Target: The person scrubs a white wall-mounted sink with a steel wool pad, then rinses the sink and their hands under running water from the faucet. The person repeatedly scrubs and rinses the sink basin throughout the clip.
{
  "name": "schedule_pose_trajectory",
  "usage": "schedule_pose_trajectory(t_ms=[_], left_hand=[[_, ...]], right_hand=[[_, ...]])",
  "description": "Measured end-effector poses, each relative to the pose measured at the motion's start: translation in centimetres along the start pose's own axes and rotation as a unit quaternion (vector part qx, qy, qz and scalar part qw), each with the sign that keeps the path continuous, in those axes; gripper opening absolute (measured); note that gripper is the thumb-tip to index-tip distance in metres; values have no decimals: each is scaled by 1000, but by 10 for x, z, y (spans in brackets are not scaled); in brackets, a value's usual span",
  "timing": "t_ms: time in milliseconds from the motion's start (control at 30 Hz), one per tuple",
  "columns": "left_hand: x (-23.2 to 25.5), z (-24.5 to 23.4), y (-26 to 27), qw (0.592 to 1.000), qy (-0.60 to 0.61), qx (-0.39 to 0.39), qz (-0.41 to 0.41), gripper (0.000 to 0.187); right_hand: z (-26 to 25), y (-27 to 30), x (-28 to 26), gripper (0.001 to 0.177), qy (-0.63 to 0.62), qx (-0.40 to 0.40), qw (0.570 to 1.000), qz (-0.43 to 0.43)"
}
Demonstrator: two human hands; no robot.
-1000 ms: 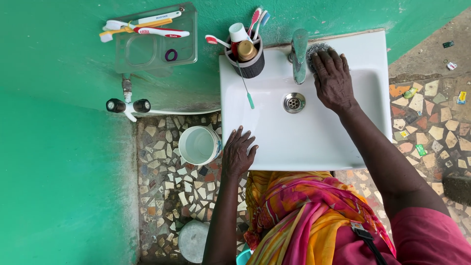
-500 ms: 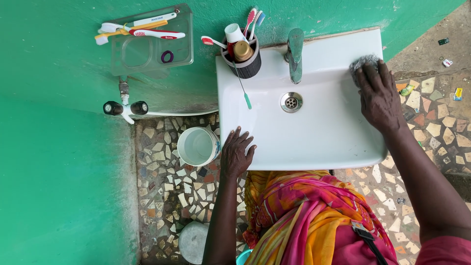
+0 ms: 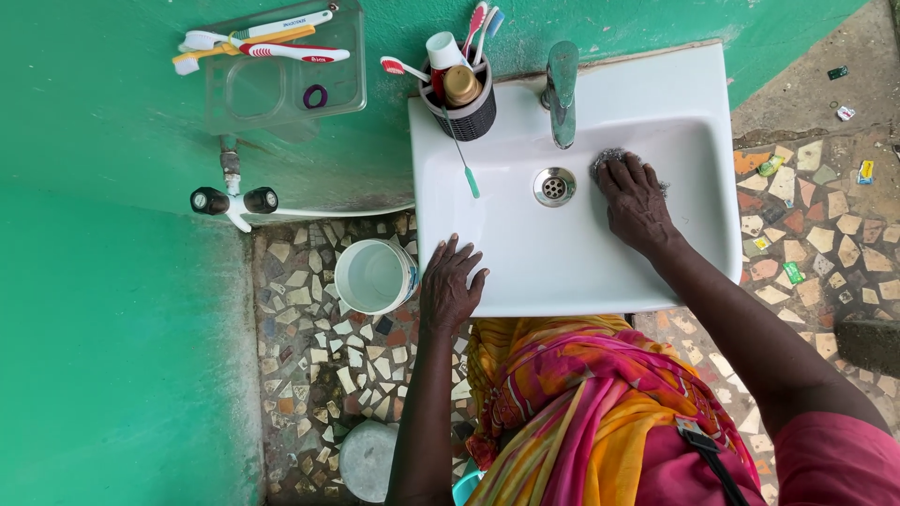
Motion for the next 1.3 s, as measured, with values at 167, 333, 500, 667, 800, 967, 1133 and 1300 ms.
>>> schedule_pose_trajectory(t_ms=[167, 333, 500, 667, 800, 967, 1133, 1300], left_hand=[[0, -2, 4, 1000, 5, 6, 5, 34], [-2, 3, 5, 1000, 5, 13, 6, 34], [-3, 2, -1, 1000, 8, 9, -4, 34], [-3, 5, 1, 1000, 2, 7, 7, 35], [-3, 4, 6, 1000, 1, 18, 11, 35], [-3, 4, 2, 1000, 8, 12, 4, 35], [-1, 6, 4, 1000, 4, 13, 7, 34], [0, 2, 3, 1000, 9, 17, 3, 34]], right_hand=[[-39, 11, 3, 58, -68, 30, 997, 37], [-76, -5, 34, 49, -27, 137, 989, 47], [-70, -11, 39, 37, 138, 141, 980, 0], [-42, 0, 29, 41, 218, -24, 975, 35], [-23, 20, -4, 44, -2, -102, 993, 52], [-59, 32, 24, 46, -100, 38, 992, 73], [-92, 1, 91, 63, -68, 121, 979, 150], [-73, 15, 90, 69, -66, 103, 968, 218]])
Point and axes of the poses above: each hand's wrist, its own y-axis away from the middle knuckle, its own z-axis out of the palm, x = y × z, the point moved 2 cm from there along -y, towards the middle knuckle, and after that the axes turned 1 degree about x, right-handed, at the moved point
